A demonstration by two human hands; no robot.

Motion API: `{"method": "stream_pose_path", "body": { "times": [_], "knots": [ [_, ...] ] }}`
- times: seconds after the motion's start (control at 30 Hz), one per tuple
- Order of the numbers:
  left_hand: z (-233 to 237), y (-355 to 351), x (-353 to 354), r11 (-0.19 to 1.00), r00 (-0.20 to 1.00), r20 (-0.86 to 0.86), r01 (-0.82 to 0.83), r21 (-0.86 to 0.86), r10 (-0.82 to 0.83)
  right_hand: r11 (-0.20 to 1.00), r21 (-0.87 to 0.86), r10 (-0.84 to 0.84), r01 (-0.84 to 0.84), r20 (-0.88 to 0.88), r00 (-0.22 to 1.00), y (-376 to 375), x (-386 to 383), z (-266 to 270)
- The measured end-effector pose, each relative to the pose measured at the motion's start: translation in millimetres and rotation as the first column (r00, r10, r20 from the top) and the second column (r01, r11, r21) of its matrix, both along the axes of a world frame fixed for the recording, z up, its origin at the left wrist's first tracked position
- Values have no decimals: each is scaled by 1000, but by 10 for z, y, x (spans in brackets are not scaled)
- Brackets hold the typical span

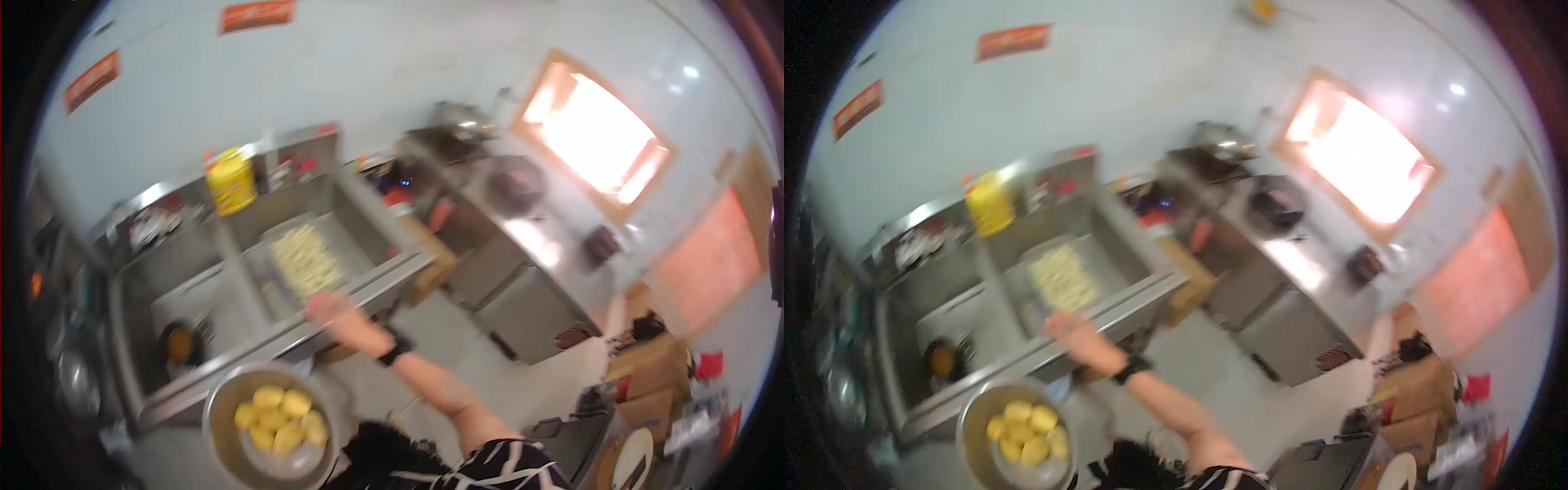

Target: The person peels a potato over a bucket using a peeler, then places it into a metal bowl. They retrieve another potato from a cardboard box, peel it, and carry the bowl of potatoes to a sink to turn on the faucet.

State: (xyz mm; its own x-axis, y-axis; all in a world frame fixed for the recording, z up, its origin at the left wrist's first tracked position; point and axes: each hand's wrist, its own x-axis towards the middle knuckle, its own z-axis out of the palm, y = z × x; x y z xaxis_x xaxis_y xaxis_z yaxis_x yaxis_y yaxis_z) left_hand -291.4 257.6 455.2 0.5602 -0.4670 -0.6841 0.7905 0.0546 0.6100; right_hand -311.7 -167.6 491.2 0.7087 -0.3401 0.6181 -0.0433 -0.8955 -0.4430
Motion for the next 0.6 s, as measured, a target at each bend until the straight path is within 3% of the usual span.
{"method": "stream_pose_path", "body": {
  "times": [0.03,0.07,0.1,0.13,0.17,0.23,0.33,0.43,0.5,0.57,0.6],
  "knots": [
    [9,1,75,997,1000,0,-28,-77,28,955,290,61,-57,-3,998,140,-136,674],
    [-19,-75,114,990,999,-9,-44,-134,43,602,777,49,-185,195,980,87,-121,764],
    [-21,-88,157,993,996,-30,-83,-86,80,536,778,64,-328,350,935,90,-76,979],
    [193,-264,196,993,985,129,-116,-20,118,301,833,44,-465,475,879,150,-47,1223],
    [223,-341,312,989,982,126,-145,13,142,256,807,74,-533,533,843,127,42,1273],
    [254,-538,527,983,978,128,-175,59,167,195,754,236,-627,585,776,-36,190,1276],
    [337,-1008,803,992,990,53,-130,0,130,100,756,256,-647,609,751,-441,485,1279],
    [450,-1609,1066,966,970,10,-241,91,241,72,770,252,-634,601,758,-1131,948,1169],
    [456,-1836,1184,963,968,1,-249,105,250,149,929,78,-340,332,940,-1799,1123,965],
    [467,-2088,1407,927,924,-85,-365,87,372,258,950,-75,-176,201,977,-2508,1375,782],
    [449,-2154,1475,922,919,-87,-377,90,385,245,954,-66,-171,192,979,-2888,1469,662]
  ]
}}
